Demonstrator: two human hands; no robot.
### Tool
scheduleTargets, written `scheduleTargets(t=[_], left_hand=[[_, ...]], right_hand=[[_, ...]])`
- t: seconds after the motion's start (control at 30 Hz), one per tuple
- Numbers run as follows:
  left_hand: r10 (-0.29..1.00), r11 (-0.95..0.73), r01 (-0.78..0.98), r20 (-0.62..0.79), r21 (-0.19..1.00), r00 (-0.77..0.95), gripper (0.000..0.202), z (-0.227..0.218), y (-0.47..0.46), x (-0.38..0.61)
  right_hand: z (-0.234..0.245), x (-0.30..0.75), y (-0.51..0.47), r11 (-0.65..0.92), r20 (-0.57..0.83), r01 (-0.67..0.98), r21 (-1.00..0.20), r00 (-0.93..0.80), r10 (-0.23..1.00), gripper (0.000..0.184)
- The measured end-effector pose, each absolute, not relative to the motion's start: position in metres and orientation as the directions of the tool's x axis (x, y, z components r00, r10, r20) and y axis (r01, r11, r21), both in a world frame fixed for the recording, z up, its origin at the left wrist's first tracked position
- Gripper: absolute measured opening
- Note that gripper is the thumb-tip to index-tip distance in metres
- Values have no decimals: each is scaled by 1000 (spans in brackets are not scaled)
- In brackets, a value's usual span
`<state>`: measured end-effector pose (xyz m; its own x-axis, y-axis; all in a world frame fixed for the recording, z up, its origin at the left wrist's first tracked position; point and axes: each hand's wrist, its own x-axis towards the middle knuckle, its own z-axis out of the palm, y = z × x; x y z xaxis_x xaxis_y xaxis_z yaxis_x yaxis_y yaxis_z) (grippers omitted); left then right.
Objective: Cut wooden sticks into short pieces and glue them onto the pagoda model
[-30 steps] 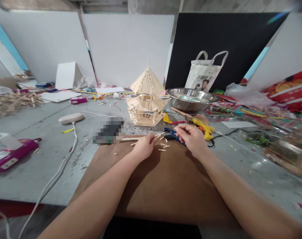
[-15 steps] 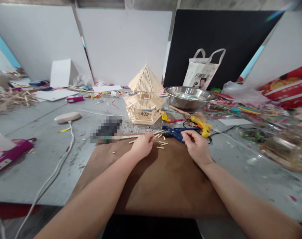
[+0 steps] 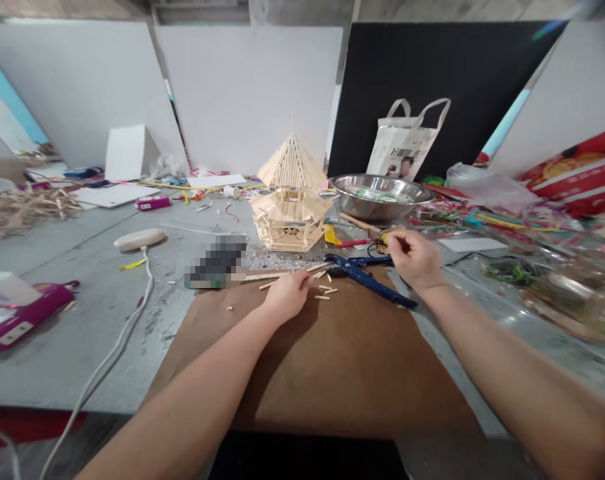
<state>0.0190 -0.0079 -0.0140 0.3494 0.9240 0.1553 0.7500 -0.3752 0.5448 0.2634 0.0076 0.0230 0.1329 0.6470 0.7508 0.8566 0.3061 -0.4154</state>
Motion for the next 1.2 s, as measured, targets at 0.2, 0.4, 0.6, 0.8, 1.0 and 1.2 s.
scheduleTargets(t=[0.2, 0.4, 0.6, 0.8, 1.0, 1.2], left_hand=[[953, -287, 531, 181, 797, 242, 25, -7, -12, 25], [888, 36, -359, 135, 933, 440, 33, 29, -43, 39], [776, 261, -450, 91, 854, 624, 35, 44, -69, 46], [550, 546, -415, 63, 728, 833, 27, 14, -69, 51], [-76, 567, 82, -47, 820, 996, 33, 6, -73, 50], [131, 404, 70, -133, 912, 982, 34, 23, -54, 32]], right_hand=[[88, 239, 36, 519, 587, 312, -796, 608, 535, 8], [114, 176, 50, 703, 579, 38, -711, 598, 554, 5], [126, 148, 61, 696, 549, 10, -718, 623, 557, 11], [146, 145, 69, 616, 438, -94, -782, 620, 651, 17], [157, 144, 63, 638, 549, 22, -769, 535, 643, 15], [106, 157, 41, 610, 642, 231, -758, 93, 761, 11]])
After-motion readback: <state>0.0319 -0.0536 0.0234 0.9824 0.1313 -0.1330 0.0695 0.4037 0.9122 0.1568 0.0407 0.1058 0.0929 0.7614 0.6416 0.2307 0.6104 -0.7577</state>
